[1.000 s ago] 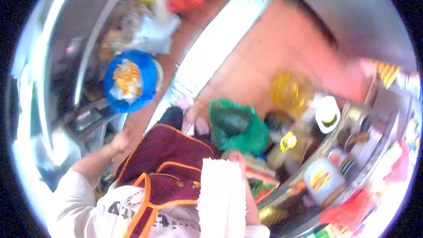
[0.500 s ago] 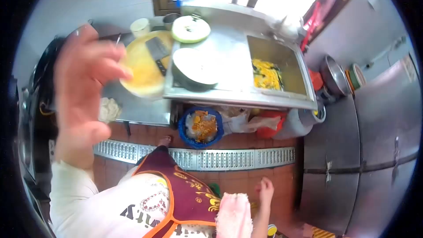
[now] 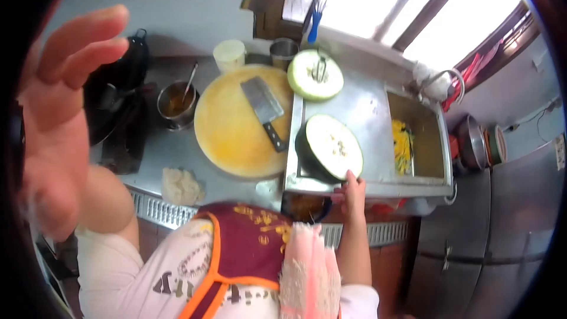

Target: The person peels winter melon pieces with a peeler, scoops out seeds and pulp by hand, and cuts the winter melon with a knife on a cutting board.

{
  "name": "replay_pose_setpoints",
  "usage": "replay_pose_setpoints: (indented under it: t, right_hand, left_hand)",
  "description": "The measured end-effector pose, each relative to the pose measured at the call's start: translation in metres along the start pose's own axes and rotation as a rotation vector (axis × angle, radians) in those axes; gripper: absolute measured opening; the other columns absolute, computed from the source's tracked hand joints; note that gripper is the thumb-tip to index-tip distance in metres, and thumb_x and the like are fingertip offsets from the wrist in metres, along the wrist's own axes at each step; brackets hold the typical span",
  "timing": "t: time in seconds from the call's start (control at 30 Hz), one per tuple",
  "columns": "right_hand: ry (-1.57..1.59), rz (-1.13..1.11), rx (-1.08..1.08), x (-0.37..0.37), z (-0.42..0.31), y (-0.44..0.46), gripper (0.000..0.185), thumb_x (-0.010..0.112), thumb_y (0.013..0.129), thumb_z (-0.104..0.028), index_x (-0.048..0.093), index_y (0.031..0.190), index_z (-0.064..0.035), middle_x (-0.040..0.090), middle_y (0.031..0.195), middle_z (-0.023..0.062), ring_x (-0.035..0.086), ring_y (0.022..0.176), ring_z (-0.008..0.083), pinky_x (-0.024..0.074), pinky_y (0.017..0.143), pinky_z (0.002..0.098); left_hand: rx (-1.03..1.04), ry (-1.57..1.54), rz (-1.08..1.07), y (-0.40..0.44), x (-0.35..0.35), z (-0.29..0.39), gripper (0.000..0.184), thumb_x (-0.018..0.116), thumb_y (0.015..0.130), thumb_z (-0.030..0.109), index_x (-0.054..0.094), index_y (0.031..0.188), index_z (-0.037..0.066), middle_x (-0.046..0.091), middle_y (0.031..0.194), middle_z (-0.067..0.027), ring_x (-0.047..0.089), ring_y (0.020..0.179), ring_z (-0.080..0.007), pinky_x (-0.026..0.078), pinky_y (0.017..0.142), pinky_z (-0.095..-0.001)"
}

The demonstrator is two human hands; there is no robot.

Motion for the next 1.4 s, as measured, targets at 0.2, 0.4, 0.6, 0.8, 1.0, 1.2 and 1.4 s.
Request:
replay_pose_setpoints:
  t: [0.2,0.4,0.6,0.8,1.0,1.2,1.4]
  right_hand:
    - [-0.206,0.046,-0.034,-0.021,-0.008,0.046,0.051,0.059,0.079,-0.033,0.041,0.116,-0.0029,0.050,0.094,0.0098,0.053,0.070,0.0183,0.0453,0.047,0.0299]
    - [-0.316,-0.105,-0.051,-0.032,-0.036,0.071,0.049,0.060,0.079,-0.030,0.049,0.113,0.0033,0.060,0.088,0.0095,0.057,0.073,0.0158,0.0468,0.058,0.0294]
    - [-0.143,-0.227,-0.123,-0.037,-0.024,0.085,0.029,0.064,0.079,-0.016,0.054,0.101,-0.0002,0.061,0.085,0.0070,0.058,0.074,0.0143,0.0463,0.065,0.0262]
    - [-0.125,-0.354,-0.255,-0.006,-0.016,0.060,0.035,0.070,0.073,-0.007,0.052,0.101,0.0026,0.061,0.089,0.0105,0.058,0.078,0.0148,0.0462,0.073,0.0265]
    - [-0.088,-0.476,-0.305,0.038,-0.022,0.031,0.045,0.066,0.077,-0.010,0.048,0.116,0.0030,0.059,0.099,0.0078,0.055,0.087,0.0131,0.0447,0.078,0.0268]
    - [-0.373,-0.673,-0.403,0.128,-0.042,-0.001,0.043,0.063,0.080,-0.017,0.051,0.116,0.0026,0.058,0.098,0.0082,0.054,0.081,0.0142,0.0452,0.073,0.0284]
    - [-1.007,-0.399,-1.122,0.221,-0.030,0.009,0.041,0.059,0.076,-0.011,0.052,0.114,0.0002,0.053,0.097,0.0184,0.052,0.093,0.0320,0.0454,0.078,0.0391]
  left_hand:
    - [-1.113,-0.604,-0.049,-0.063,0.105,-0.149,0.053,0.053,0.085,0.014,0.034,0.133,0.001,0.051,0.114,-0.0100,0.052,0.096,-0.0161,0.043,0.083,-0.0290]
    - [-1.533,-0.606,-0.199,-0.124,0.267,-0.201,0.079,0.064,0.079,0.038,0.029,0.132,-0.009,0.048,0.122,-0.0228,0.047,0.114,-0.0268,0.040,0.092,-0.0343]
    - [-1.656,-0.264,-0.135,-0.108,0.303,-0.184,0.078,0.067,0.073,0.029,0.029,0.133,-0.005,0.042,0.124,-0.0204,0.046,0.112,-0.0325,0.038,0.096,-0.0378]
    - [-1.723,-0.689,0.331,-0.128,0.298,-0.206,0.083,0.070,0.065,0.011,0.026,0.134,0.004,0.043,0.121,-0.0185,0.048,0.109,-0.0275,0.041,0.091,-0.0376]
    - [-1.801,-0.796,0.519,-0.136,0.230,-0.189,0.074,0.065,0.072,0.012,0.024,0.133,0.009,0.045,0.120,-0.0152,0.054,0.099,-0.0279,0.047,0.080,-0.0411]
    - [-1.468,-0.628,0.762,-0.140,0.128,-0.180,0.075,0.067,0.067,0.010,0.029,0.132,0.009,0.045,0.118,-0.0166,0.052,0.099,-0.0281,0.043,0.087,-0.0391]
    - [-1.323,0.404,0.246,-0.128,0.060,-0.178,0.075,0.069,0.060,0.014,0.041,0.129,0.013,0.045,0.112,-0.0178,0.050,0.103,-0.0310,0.042,0.088,-0.0355]
Point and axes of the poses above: each hand's wrist, its own y-axis towards the middle knuckle, its own x-axis out of the palm, z = x × y, the point moved 2 cm from there along y, towards the middle knuckle
